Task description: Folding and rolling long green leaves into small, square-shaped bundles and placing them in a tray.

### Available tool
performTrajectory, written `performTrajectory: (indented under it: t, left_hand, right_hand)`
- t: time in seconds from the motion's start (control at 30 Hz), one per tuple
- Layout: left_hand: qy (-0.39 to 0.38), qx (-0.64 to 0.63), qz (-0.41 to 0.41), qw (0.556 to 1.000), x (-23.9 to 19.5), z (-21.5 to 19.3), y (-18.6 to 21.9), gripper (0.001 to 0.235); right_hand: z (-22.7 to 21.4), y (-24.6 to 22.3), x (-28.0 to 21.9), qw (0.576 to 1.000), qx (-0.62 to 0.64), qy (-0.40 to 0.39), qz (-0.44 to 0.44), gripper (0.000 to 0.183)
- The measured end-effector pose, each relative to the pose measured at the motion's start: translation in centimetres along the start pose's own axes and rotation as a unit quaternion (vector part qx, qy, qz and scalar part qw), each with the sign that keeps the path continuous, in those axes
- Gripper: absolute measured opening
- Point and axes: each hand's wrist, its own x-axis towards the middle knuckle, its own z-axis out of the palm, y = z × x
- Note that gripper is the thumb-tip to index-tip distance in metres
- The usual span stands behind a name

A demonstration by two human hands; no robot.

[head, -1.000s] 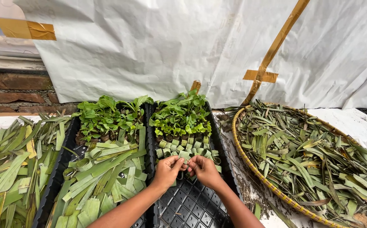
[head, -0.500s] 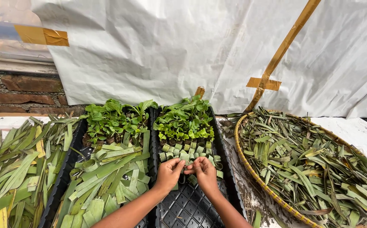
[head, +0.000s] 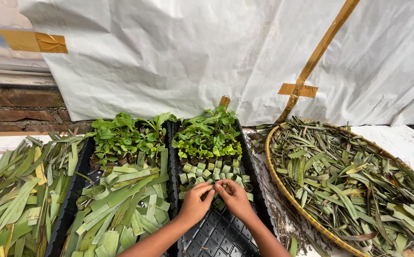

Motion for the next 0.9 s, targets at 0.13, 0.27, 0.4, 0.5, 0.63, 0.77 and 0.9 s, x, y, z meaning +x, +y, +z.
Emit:
performTrajectory:
  t: [0.13,0.27,0.4,0.5,0.63,0.77,0.9]
  left_hand:
    - [0.008,0.009,0.053,0.999,-0.8,-0.2,1.8,0.038]
    - [0.023,-0.034,0.013,0.999,-0.7,-0.2,1.3,0.036]
    - [0.029,-0.029,0.007,0.999,-0.6,-0.4,1.5,0.057]
    - [0.041,-0.021,0.021,0.999,-0.4,-0.2,0.9,0.055]
    - [0.048,-0.003,-0.003,0.999,0.9,-1.5,1.2,0.065]
    - [0.002,0.085,0.050,0.995,1.5,-7.3,4.4,0.031]
    - [-0.201,0.308,-0.187,0.911,-0.3,-15.1,10.0,0.019]
  right_hand:
    - [-0.6,0.8,0.5,0.999,0.045,0.005,-0.004,0.017]
    - [-1.3,1.0,0.6,1.000,0.013,0.005,0.010,0.021]
    - [-1.3,0.7,0.4,0.999,0.017,-0.025,-0.015,0.021]
    - [-1.1,0.8,0.6,1.000,-0.007,-0.017,-0.005,0.030]
    - [-0.7,0.3,0.2,0.998,-0.003,0.065,0.019,0.029]
    - [-0.8,1.0,0.0,0.994,-0.045,0.100,0.029,0.034]
    - [-0.8,0.7,-0.3,0.994,-0.079,0.075,0.025,0.039]
